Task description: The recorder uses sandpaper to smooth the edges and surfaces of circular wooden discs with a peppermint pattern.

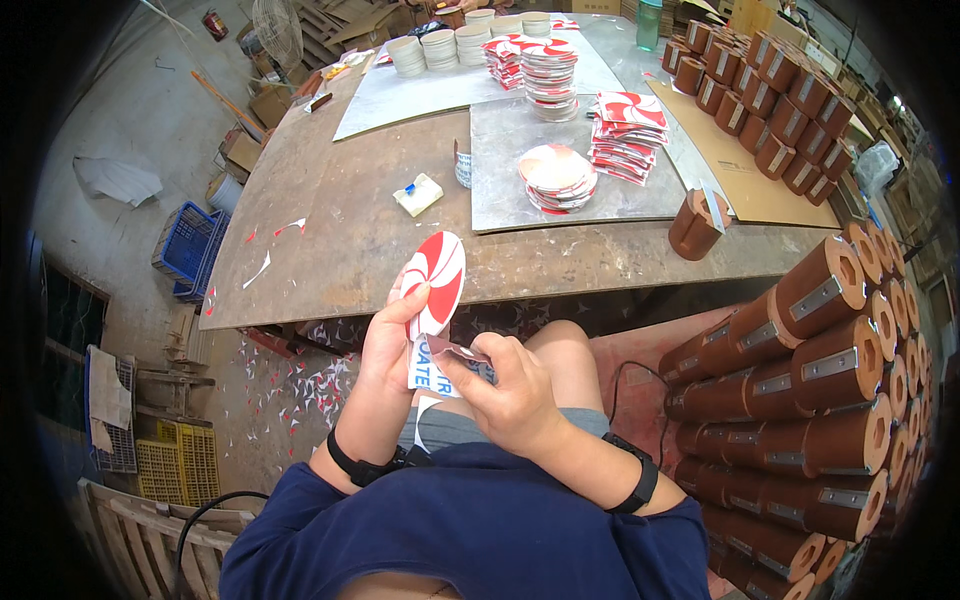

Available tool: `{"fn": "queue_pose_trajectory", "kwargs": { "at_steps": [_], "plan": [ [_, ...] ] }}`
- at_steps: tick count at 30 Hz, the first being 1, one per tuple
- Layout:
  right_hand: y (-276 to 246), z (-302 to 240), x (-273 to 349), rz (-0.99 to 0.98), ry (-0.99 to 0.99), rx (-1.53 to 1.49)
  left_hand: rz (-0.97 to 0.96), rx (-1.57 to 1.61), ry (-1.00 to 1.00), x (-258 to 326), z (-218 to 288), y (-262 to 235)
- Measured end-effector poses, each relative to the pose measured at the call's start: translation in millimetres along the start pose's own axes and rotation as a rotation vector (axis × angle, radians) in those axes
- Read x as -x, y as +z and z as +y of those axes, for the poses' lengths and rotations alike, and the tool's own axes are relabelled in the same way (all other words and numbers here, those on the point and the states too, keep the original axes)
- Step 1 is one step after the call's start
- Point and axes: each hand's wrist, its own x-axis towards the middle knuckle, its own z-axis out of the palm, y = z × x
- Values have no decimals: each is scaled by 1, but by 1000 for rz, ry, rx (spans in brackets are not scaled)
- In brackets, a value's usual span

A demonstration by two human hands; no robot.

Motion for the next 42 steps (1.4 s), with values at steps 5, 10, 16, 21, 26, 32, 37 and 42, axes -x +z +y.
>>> {"fn": "queue_pose_trajectory", "kwargs": {
  "at_steps": [5,10,16,21,26,32,37,42],
  "plan": [
    [-6,9,-15,112,-24,77,-34,95,-36,4,0,-1],
    [-10,46,-20,208,209,104,-150,124,-95,10,6,2],
    [-25,28,-13,92,-75,-5,-203,-18,-91,9,6,-4],
    [-29,50,-18,201,170,67,-274,-104,-110,18,15,0],
    [-35,32,-13,106,-113,-54,-290,-145,-151,18,20,-2],
    [-31,46,-11,283,508,-511,-469,-279,-218,20,26,-1],
    [-34,26,-20,54,612,-813,-379,-572,-10,15,23,-1],
    [-7,27,-16,255,845,-947,-127,-185,59,11,3,0]
  ]
}}
